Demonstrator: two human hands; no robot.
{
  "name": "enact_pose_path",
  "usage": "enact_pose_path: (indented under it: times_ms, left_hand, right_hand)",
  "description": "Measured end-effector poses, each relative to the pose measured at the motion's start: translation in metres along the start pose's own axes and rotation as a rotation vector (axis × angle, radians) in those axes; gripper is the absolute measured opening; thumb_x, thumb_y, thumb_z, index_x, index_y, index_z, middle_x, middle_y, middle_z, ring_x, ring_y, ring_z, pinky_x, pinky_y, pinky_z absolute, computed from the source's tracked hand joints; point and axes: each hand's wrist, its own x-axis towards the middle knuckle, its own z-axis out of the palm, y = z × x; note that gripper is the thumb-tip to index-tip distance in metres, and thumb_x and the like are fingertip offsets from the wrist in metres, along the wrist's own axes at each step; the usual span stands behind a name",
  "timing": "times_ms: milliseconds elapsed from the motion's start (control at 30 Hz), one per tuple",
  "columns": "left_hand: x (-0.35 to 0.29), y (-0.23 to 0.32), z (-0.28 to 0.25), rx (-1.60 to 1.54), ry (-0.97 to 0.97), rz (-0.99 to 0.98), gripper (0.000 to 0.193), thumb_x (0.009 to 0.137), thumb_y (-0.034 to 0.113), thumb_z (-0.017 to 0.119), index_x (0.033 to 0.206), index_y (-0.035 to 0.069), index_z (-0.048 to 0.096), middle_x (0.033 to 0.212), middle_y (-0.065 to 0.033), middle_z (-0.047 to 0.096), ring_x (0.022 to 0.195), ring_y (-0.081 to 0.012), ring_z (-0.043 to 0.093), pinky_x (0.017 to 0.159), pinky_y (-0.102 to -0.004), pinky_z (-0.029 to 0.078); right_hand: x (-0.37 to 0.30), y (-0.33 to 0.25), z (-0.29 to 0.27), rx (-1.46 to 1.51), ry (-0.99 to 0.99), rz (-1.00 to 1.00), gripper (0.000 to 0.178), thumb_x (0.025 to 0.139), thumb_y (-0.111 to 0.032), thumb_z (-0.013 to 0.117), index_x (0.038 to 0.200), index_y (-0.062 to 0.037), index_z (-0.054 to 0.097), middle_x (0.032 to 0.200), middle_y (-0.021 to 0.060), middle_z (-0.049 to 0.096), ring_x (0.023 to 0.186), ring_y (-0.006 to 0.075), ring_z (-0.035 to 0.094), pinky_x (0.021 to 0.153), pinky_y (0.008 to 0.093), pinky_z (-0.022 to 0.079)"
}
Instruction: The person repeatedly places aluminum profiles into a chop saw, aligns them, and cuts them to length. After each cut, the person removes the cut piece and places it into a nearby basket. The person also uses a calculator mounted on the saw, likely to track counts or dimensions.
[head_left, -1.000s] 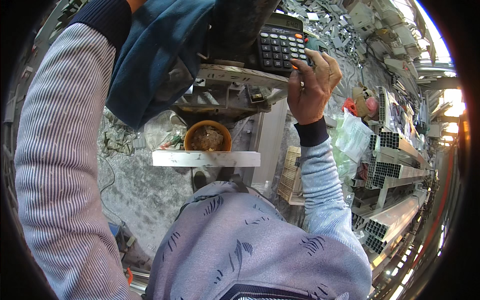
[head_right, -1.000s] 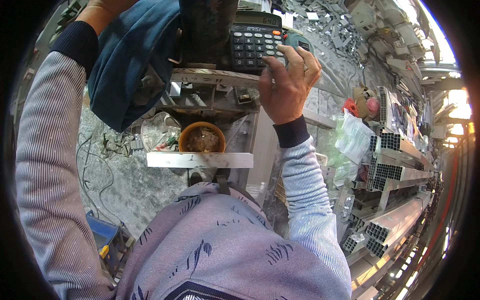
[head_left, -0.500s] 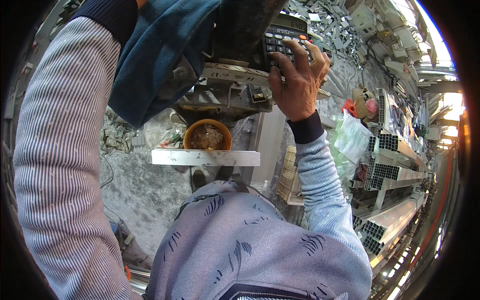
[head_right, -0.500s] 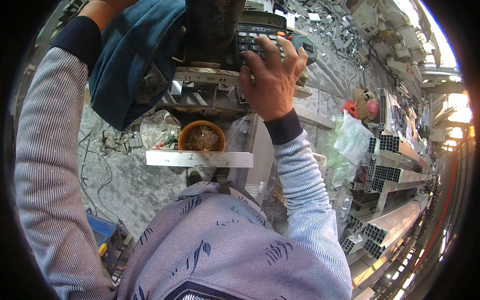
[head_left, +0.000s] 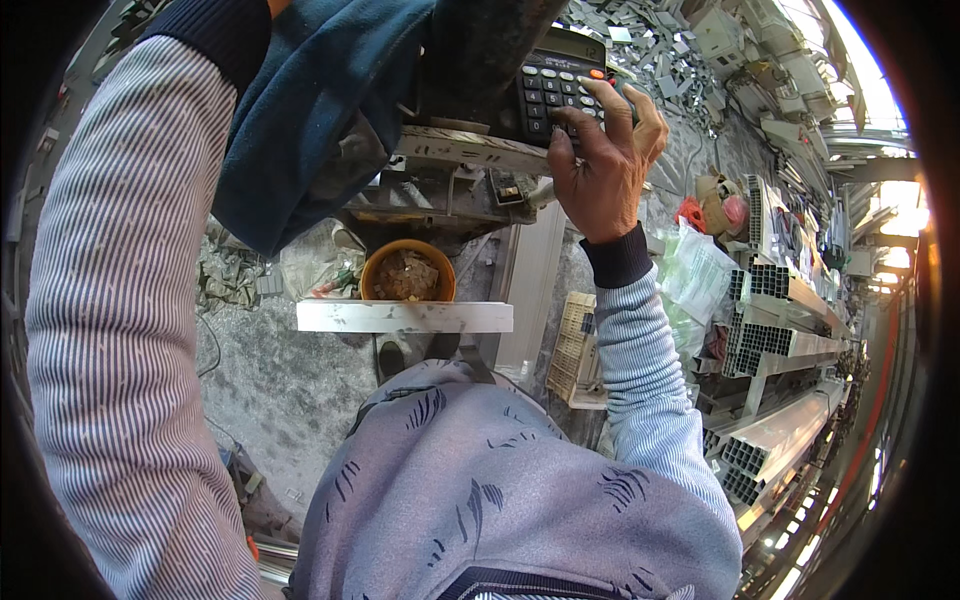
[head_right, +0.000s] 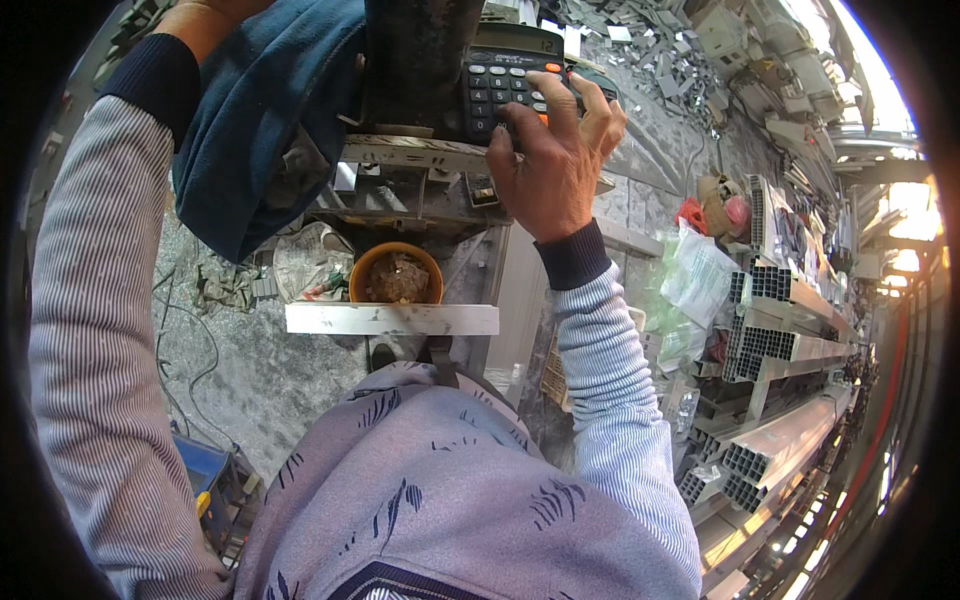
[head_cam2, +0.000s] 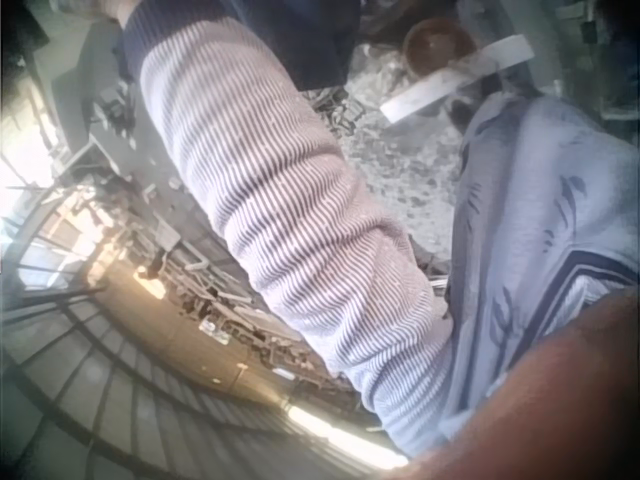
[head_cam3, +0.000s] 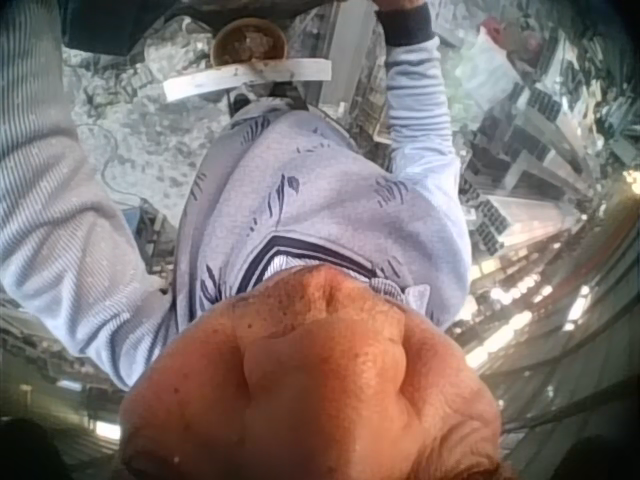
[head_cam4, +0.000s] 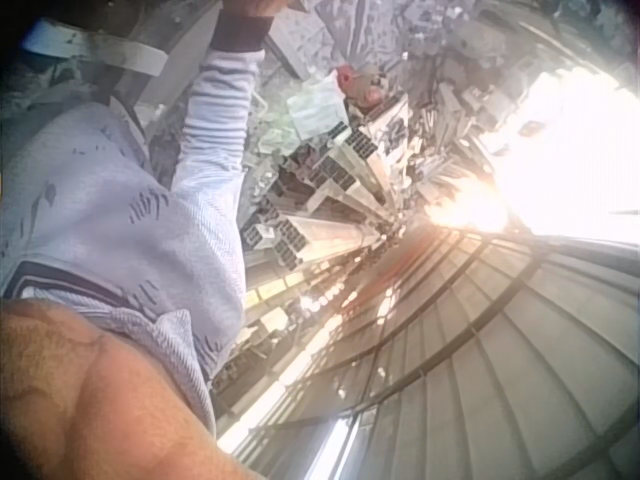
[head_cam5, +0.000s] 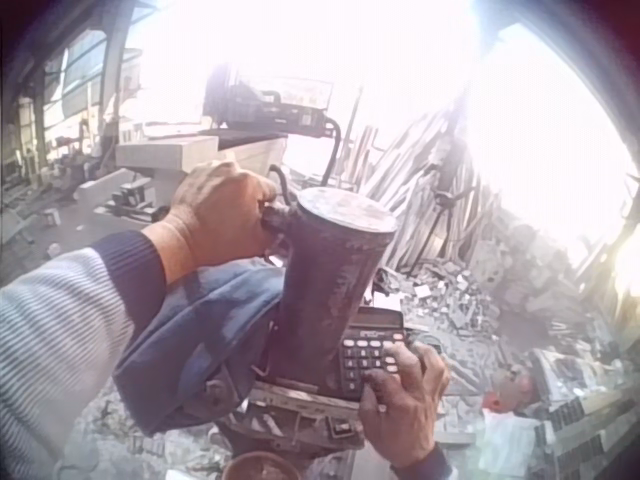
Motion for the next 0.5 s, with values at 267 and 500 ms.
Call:
enact_pose_path:
  times_ms: [267, 500]
  left_hand:
    - [0.0, -0.001, 0.006, -0.013, 0.041, 0.009, 0.029, 0.078, 0.039, 0.071, 0.076, 0.011, 0.077, 0.079, -0.0199, 0.072, 0.079, -0.0382, 0.073, 0.078, -0.0474, 0.057]
    - [0.0, -0.001, 0.004, -0.004, 0.045, 0.014, 0.029, 0.076, 0.039, 0.072, 0.073, 0.01, 0.075, 0.076, -0.0199, 0.071, 0.076, -0.0392, 0.071, 0.074, -0.0478, 0.057]
  right_hand:
    - [0.012, -0.003, 0.007, -0.03, -0.032, 0.031, 0.027, 0.08, -0.023, 0.071, 0.103, -0.0085, 0.077, 0.136, 0.0085, 0.058, 0.137, 0.0361, 0.039, 0.115, 0.059, 0.021]
    - [-0.009, 0.013, -0.01, -0.016, 0.146, 0.129, 0.026, 0.079, -0.015, 0.069, 0.103, -0.0095, 0.076, 0.128, 0.0103, 0.064, 0.133, 0.036, 0.044, 0.113, 0.0525, 0.027]
